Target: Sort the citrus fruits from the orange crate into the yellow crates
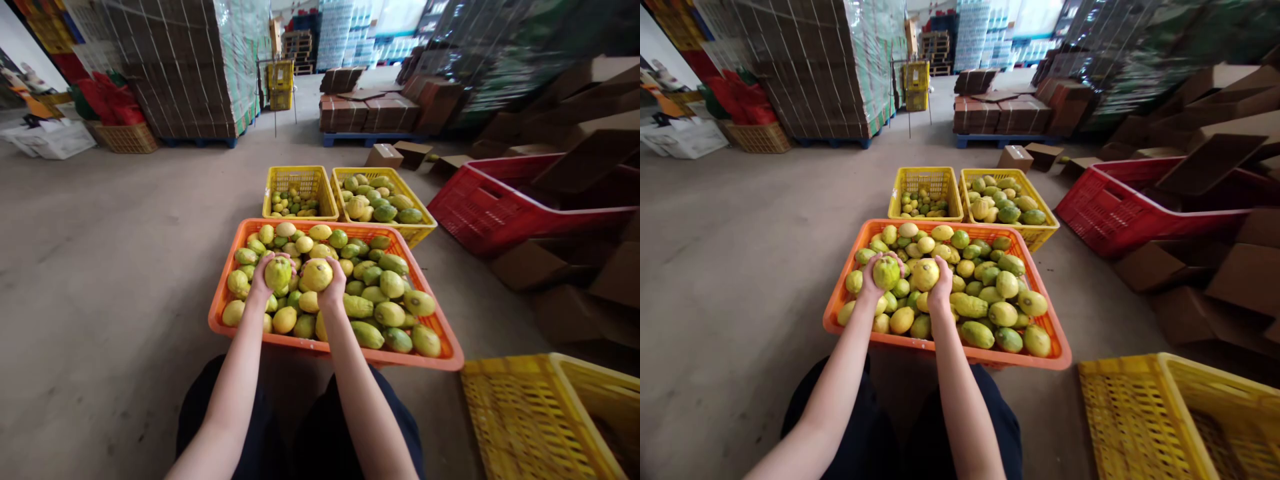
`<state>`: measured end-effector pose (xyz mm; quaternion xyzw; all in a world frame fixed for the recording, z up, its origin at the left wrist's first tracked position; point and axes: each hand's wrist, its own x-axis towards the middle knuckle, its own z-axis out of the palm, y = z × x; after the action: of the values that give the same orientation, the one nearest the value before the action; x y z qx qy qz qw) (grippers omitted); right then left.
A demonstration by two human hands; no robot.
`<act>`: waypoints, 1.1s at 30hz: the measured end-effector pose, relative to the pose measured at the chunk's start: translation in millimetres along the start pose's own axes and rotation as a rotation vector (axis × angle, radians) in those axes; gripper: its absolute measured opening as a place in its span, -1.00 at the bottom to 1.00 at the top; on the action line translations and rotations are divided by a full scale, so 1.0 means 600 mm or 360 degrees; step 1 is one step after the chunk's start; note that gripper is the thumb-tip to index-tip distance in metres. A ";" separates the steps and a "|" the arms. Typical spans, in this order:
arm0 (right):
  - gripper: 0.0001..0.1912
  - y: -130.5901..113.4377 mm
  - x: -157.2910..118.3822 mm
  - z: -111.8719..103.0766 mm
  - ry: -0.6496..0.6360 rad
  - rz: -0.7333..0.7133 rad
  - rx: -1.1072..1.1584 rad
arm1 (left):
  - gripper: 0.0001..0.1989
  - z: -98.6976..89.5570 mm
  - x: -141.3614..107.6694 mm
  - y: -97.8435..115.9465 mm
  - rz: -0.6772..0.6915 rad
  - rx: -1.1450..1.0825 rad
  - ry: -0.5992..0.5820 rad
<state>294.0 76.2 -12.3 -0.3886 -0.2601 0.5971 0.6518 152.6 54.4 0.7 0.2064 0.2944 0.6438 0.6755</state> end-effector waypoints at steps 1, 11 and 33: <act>-0.64 -0.002 -0.002 0.001 0.0009 -0.0019 -0.0041 | -0.71 0.000 -0.002 -0.001 0.0011 0.0028 -0.0024; -0.83 -0.032 -0.029 0.013 -0.0059 -0.0166 0.0007 | -0.69 0.010 -0.019 0.018 -0.0110 0.0076 -0.0151; -0.66 -0.062 -0.013 0.002 -0.0183 0.0880 0.0391 | -0.68 0.050 -0.005 0.016 -0.0147 -0.0430 0.0284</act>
<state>313.3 69.3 20.0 -0.3285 -0.1070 0.7997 0.4910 165.3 55.3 29.7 0.0420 0.2731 0.6615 0.6972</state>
